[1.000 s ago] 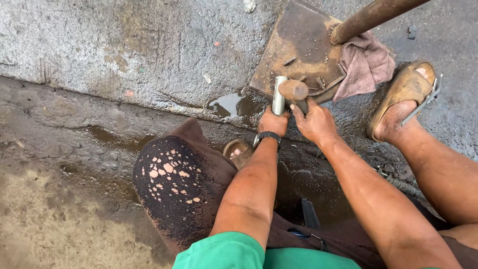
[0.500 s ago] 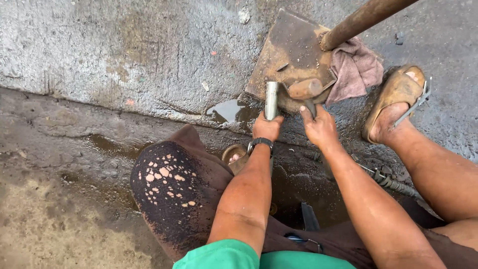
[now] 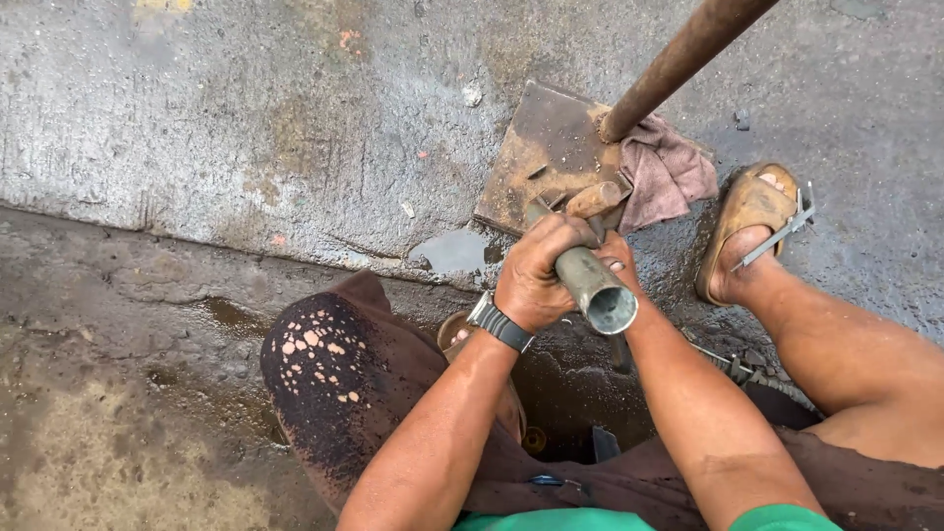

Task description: Measuring a metal pipe with a vernier caliper and hammering it against a metal base to adjust its alignment.

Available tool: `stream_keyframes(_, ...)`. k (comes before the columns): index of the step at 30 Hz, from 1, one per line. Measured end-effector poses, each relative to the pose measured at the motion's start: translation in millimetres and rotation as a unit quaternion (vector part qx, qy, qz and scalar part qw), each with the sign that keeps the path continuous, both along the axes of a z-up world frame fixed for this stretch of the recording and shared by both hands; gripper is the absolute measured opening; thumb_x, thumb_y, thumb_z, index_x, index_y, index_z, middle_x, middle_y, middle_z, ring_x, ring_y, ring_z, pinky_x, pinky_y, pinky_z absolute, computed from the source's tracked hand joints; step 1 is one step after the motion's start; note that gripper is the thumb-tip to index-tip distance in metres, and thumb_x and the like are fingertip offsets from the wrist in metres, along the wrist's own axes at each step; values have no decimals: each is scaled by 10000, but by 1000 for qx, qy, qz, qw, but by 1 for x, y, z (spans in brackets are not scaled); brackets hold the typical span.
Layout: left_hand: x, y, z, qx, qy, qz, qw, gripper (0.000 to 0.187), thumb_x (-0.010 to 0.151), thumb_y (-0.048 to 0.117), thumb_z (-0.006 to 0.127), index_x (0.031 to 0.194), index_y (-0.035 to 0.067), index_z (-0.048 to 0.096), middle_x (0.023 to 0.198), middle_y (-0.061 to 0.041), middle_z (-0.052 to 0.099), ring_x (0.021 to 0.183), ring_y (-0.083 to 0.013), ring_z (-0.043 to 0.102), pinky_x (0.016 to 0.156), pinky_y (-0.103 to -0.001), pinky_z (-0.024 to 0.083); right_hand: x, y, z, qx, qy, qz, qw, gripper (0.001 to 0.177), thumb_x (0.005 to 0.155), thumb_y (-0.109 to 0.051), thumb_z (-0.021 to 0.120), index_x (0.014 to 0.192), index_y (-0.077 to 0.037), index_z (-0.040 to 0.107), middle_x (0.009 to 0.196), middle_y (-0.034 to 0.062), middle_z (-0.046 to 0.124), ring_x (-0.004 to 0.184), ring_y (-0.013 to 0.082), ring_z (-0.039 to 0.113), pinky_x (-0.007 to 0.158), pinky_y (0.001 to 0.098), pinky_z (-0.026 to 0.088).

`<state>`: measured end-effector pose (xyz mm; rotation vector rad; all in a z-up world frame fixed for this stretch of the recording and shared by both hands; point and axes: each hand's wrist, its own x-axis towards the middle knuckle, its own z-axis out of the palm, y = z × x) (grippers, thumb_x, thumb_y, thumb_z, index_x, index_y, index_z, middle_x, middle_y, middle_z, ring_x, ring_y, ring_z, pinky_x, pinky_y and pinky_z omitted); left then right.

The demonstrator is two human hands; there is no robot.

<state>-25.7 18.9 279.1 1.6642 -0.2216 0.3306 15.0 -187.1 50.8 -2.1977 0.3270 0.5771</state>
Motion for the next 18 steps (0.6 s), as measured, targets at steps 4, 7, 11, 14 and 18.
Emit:
stream_keyframes(4,-6,4,24,18,-27,-1,999,220,889,287,840,1048,205,711,979,-66,682,991,-345,707,875,-492,588,13,14,7,5,1,8,1000,479,1018,-365,632,1050,105,720,978,388,699,1079,611,637,939,687,484)
stream_keyframes(7,-10,4,19,14,-40,2,999,205,905,288,825,1056,204,714,983,-59,677,1014,-338,704,894,-483,583,13,13,12,0,3,6,1000,475,1016,-365,632,1054,101,718,982,385,700,1083,607,638,942,684,485)
stream_keyframes(11,-15,5,9,14,-51,17,998,221,897,294,827,1047,188,704,1001,-78,682,1029,-369,703,896,-518,578,9,15,15,-11,15,6,1000,470,1014,-365,632,1060,95,716,990,380,702,1090,600,638,948,678,486)
stream_keyframes(14,-14,7,7,7,-55,18,998,193,921,273,809,1051,176,706,1000,-93,683,1022,-389,708,888,-532,582,9,16,19,-17,20,5,1000,466,1012,-365,633,1064,91,714,995,376,703,1095,596,639,951,675,487)
stream_keyframes(18,-12,6,1,-5,-64,31,997,191,925,278,810,1046,171,709,1020,-90,692,1030,-385,707,897,-514,584,7,14,24,-27,26,0,999,461,1009,-365,633,1070,85,712,1002,371,704,1102,590,639,957,669,489)
